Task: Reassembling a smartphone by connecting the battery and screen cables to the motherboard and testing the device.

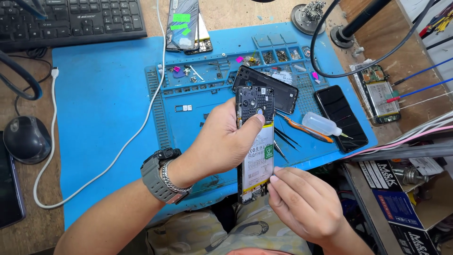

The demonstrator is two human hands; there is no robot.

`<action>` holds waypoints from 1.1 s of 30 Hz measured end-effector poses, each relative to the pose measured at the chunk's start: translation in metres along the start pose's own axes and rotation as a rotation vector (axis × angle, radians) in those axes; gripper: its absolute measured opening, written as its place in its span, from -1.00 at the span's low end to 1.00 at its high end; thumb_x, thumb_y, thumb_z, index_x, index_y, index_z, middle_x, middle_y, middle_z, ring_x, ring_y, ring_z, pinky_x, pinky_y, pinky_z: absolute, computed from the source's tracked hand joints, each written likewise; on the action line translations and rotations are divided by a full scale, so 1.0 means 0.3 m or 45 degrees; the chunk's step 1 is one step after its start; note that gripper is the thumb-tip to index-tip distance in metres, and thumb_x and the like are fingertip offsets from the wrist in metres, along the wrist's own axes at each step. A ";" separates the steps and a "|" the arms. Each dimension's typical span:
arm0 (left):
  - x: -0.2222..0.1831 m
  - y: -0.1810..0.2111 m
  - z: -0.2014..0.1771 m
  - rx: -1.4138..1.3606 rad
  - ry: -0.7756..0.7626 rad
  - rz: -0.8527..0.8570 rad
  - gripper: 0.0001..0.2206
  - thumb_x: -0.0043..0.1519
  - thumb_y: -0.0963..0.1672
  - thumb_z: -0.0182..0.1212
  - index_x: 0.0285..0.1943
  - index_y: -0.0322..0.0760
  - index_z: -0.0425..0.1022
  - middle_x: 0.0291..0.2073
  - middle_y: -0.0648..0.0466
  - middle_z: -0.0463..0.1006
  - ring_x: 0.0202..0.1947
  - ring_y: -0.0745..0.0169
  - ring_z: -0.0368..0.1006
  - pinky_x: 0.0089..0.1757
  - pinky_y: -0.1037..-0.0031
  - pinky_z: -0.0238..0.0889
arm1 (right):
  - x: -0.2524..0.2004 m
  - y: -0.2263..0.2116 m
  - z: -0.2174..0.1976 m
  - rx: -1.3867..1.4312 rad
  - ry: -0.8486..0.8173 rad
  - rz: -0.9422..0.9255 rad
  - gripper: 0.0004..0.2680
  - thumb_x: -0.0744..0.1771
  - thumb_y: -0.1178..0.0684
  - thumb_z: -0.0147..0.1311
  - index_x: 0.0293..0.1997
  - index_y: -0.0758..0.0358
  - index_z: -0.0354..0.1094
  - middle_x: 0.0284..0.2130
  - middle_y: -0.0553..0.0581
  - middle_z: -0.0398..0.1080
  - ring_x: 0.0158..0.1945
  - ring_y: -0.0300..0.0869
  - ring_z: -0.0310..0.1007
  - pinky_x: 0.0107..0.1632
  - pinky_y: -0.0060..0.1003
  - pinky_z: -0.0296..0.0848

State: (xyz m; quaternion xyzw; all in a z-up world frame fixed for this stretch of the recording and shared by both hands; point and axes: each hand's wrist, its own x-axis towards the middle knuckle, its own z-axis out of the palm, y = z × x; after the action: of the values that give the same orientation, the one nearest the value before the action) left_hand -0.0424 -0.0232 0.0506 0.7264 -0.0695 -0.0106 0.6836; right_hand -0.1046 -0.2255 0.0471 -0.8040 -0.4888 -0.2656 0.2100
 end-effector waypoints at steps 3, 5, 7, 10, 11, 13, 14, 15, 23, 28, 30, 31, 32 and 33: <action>0.006 -0.029 -0.001 -0.153 -0.045 -0.082 -0.91 0.29 -0.10 0.10 -0.20 -0.15 0.47 -0.41 0.25 0.49 -0.38 0.43 0.33 -0.32 0.45 0.30 | -0.027 -0.017 -0.008 0.062 0.084 0.177 -0.91 0.30 0.22 0.15 -0.25 0.50 0.44 -0.30 0.33 0.52 -0.25 0.07 0.63 -0.15 -0.10 0.69; -0.002 -0.022 -0.001 -0.198 -0.096 -0.081 -0.90 0.30 -0.10 0.09 -0.26 -0.14 0.43 -0.43 0.27 0.44 -0.40 0.45 0.30 -0.34 0.47 0.26 | -0.026 -0.030 -0.015 0.139 0.140 0.276 -0.91 0.30 0.22 0.15 -0.24 0.47 0.45 -0.30 0.34 0.52 -0.26 0.03 0.62 -0.16 -0.18 0.68; -0.008 -0.018 0.000 -0.243 -0.142 -0.077 -0.87 0.30 -0.09 0.07 -0.32 -0.12 0.39 -0.46 0.29 0.39 -0.42 0.46 0.26 -0.37 0.49 0.23 | -0.039 -0.030 -0.037 0.216 0.196 0.368 -0.92 0.29 0.22 0.15 -0.24 0.44 0.46 -0.30 0.35 0.53 -0.28 0.00 0.61 -0.17 -0.27 0.67; -0.017 -0.013 0.001 -0.358 -0.165 -0.159 -0.88 0.29 -0.08 0.11 -0.23 -0.16 0.45 -0.43 0.25 0.47 -0.42 0.46 0.33 -0.37 0.49 0.26 | -0.062 -0.021 -0.074 0.445 0.047 0.444 -0.81 0.30 0.06 0.18 -0.08 0.32 0.47 -0.18 0.32 0.54 -0.18 -0.05 0.65 -0.10 -0.33 0.67; -0.020 -0.010 0.000 -0.378 -0.188 -0.130 -0.88 0.30 -0.08 0.10 -0.26 -0.13 0.42 -0.45 0.27 0.44 -0.43 0.46 0.32 -0.37 0.48 0.24 | -0.058 -0.025 -0.077 0.439 0.037 0.467 -0.80 0.27 0.06 0.24 -0.08 0.29 0.47 -0.20 0.29 0.54 -0.20 -0.07 0.64 -0.13 -0.35 0.67; -0.027 -0.008 0.001 -0.394 -0.215 -0.103 -0.87 0.30 -0.08 0.09 -0.30 -0.11 0.39 -0.47 0.29 0.41 -0.44 0.46 0.31 -0.38 0.48 0.22 | -0.052 -0.036 -0.083 0.435 0.031 0.493 -0.78 0.25 0.07 0.30 -0.07 0.26 0.47 -0.21 0.27 0.55 -0.23 -0.08 0.63 -0.15 -0.36 0.67; -0.030 -0.007 0.003 -0.396 -0.219 -0.104 -0.88 0.30 -0.07 0.10 -0.27 -0.13 0.41 -0.44 0.27 0.45 -0.42 0.45 0.34 -0.36 0.48 0.25 | -0.049 -0.042 -0.087 0.445 0.039 0.528 -0.81 0.25 0.09 0.28 -0.11 0.26 0.47 -0.24 0.26 0.54 -0.25 -0.09 0.62 -0.18 -0.39 0.65; -0.032 -0.006 0.004 -0.398 -0.223 -0.103 -0.88 0.30 -0.07 0.10 -0.24 -0.15 0.42 -0.42 0.25 0.49 -0.40 0.45 0.37 -0.35 0.47 0.29 | -0.045 -0.047 -0.090 0.455 0.049 0.561 -0.85 0.25 0.11 0.26 -0.15 0.25 0.48 -0.26 0.26 0.53 -0.27 -0.11 0.61 -0.21 -0.42 0.64; -0.063 -0.005 0.019 -0.578 -0.230 -0.019 -0.82 0.29 -0.08 0.15 -0.05 -0.25 0.49 -0.30 0.18 0.56 -0.32 0.42 0.42 -0.27 0.47 0.35 | -0.101 -0.109 -0.050 0.954 0.363 0.968 -0.91 0.22 0.17 0.29 -0.29 0.26 0.51 -0.38 0.23 0.58 -0.33 -0.19 0.62 -0.25 -0.44 0.60; -0.080 -0.002 0.021 -0.609 -0.296 0.035 -0.81 0.31 -0.06 0.13 -0.06 -0.23 0.46 -0.28 0.20 0.53 -0.30 0.42 0.40 -0.25 0.47 0.35 | -0.116 -0.130 -0.049 1.015 0.456 0.948 -0.91 0.23 0.15 0.29 -0.29 0.21 0.48 -0.43 0.17 0.55 -0.42 -0.25 0.57 -0.31 -0.48 0.56; -0.085 -0.004 0.023 -0.684 -0.335 0.054 -0.80 0.32 -0.05 0.15 -0.02 -0.24 0.46 -0.24 0.21 0.53 -0.26 0.43 0.40 -0.22 0.47 0.36 | -0.106 -0.143 -0.060 1.071 0.445 1.015 -0.91 0.23 0.15 0.29 -0.29 0.21 0.50 -0.44 0.16 0.54 -0.42 -0.25 0.56 -0.34 -0.45 0.58; -0.085 -0.004 0.024 -0.684 -0.336 0.052 -0.80 0.32 -0.05 0.15 -0.02 -0.24 0.46 -0.24 0.21 0.53 -0.26 0.43 0.40 -0.22 0.47 0.36 | -0.099 -0.148 -0.060 1.071 0.445 1.017 -0.91 0.23 0.15 0.29 -0.29 0.21 0.50 -0.44 0.16 0.54 -0.42 -0.25 0.56 -0.34 -0.45 0.58; -0.086 -0.004 0.024 -0.689 -0.343 0.046 -0.79 0.32 -0.05 0.15 -0.01 -0.25 0.45 -0.23 0.20 0.54 -0.26 0.42 0.41 -0.22 0.47 0.37 | -0.091 -0.153 -0.060 1.056 0.458 1.028 -0.92 0.23 0.13 0.28 -0.31 0.20 0.48 -0.48 0.15 0.51 -0.46 -0.26 0.53 -0.37 -0.46 0.55; -0.086 -0.004 0.024 -0.694 -0.350 0.042 -0.79 0.32 -0.06 0.15 -0.01 -0.25 0.45 -0.22 0.18 0.54 -0.25 0.41 0.42 -0.21 0.46 0.38 | -0.084 -0.158 -0.060 1.040 0.470 1.038 -0.92 0.23 0.12 0.27 -0.33 0.18 0.46 -0.52 0.14 0.48 -0.51 -0.27 0.50 -0.40 -0.48 0.51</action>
State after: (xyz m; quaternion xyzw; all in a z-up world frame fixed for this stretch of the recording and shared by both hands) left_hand -0.0687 -0.0274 0.0470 0.5067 -0.1676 -0.1160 0.8377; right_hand -0.1606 -0.2326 0.0487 -0.7216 -0.1593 -0.0898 0.6677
